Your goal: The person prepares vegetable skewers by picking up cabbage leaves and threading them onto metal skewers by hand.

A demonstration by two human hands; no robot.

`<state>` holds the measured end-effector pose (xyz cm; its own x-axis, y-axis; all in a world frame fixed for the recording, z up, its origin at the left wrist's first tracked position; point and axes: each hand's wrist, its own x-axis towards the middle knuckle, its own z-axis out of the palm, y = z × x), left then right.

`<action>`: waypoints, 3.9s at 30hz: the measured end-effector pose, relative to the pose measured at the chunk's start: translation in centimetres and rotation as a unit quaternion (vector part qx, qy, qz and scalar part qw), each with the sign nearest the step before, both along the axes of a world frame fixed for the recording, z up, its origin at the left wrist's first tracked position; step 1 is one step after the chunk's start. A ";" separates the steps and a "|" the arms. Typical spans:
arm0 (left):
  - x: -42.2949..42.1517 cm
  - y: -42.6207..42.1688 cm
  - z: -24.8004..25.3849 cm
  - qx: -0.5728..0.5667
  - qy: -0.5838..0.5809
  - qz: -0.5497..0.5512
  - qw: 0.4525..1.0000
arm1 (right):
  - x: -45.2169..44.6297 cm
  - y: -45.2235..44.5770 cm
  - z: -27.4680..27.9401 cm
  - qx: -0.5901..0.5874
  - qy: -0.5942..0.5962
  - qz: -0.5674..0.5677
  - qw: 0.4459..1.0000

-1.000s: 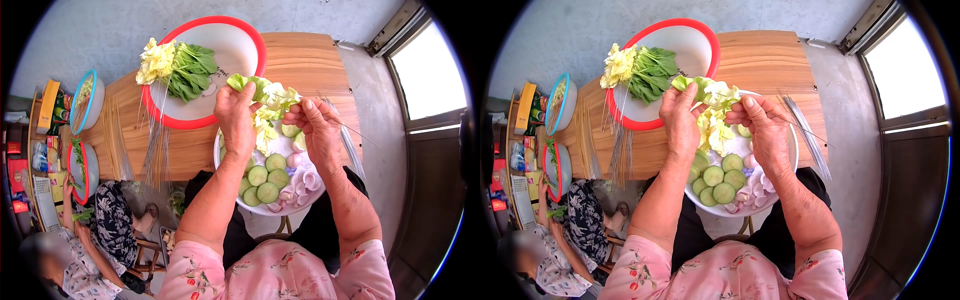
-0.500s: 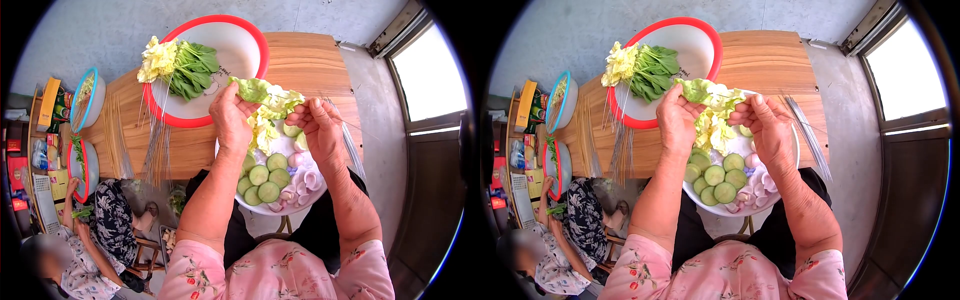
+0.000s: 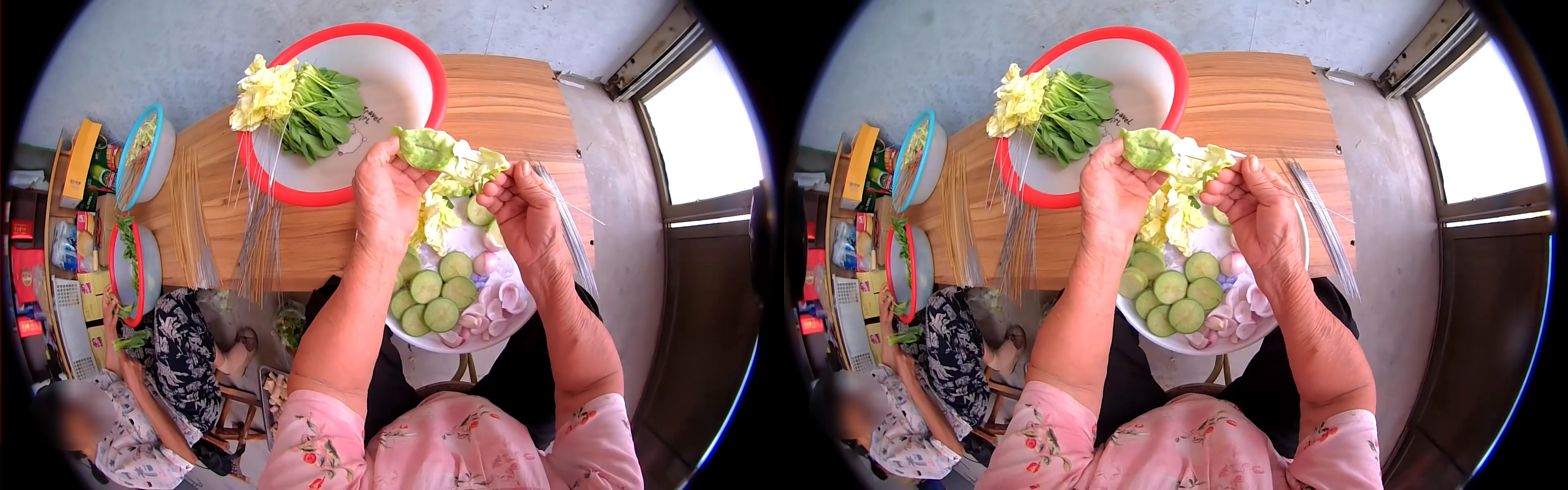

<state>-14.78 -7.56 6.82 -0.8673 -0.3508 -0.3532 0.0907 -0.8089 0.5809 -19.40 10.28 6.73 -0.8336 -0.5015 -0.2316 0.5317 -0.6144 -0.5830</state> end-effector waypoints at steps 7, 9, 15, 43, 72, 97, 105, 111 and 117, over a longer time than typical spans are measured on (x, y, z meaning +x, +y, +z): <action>-0.2 0.0 -0.1 0.111 0.008 -0.023 0.994 | 0.0 -0.1 -0.5 -0.038 -0.047 0.000 0.998; -0.2 0.1 0.1 0.123 0.006 -0.022 0.992 | 0.0 0.0 -0.5 -0.039 -0.067 -0.009 0.997; -0.3 0.5 -0.2 0.090 0.008 -0.052 0.995 | 0.3 -0.3 -0.3 -0.002 -0.075 -0.008 0.997; 0.0 -0.7 1.7 -0.163 0.079 0.141 0.973 | -1.0 1.4 -0.2 0.214 -0.014 -0.033 0.976; 4.2 -5.5 3.5 -0.191 0.037 0.180 0.964 | 7.0 -2.4 2.5 0.378 0.198 0.324 0.844; 11.0 -13.5 2.7 -0.135 -0.049 0.412 0.900 | 8.0 -26.5 3.9 0.212 0.058 0.213 0.952; 12.0 -14.3 3.4 -0.127 -0.071 0.442 0.885 | 8.8 -28.2 4.1 0.223 0.047 0.230 0.946; 12.4 -14.4 3.5 -0.137 -0.066 0.449 0.881 | 9.7 -26.7 3.8 0.239 0.061 0.221 0.944; 12.8 -13.7 2.6 -0.175 -0.065 0.434 0.882 | 11.4 -20.5 4.1 0.308 0.148 0.282 0.897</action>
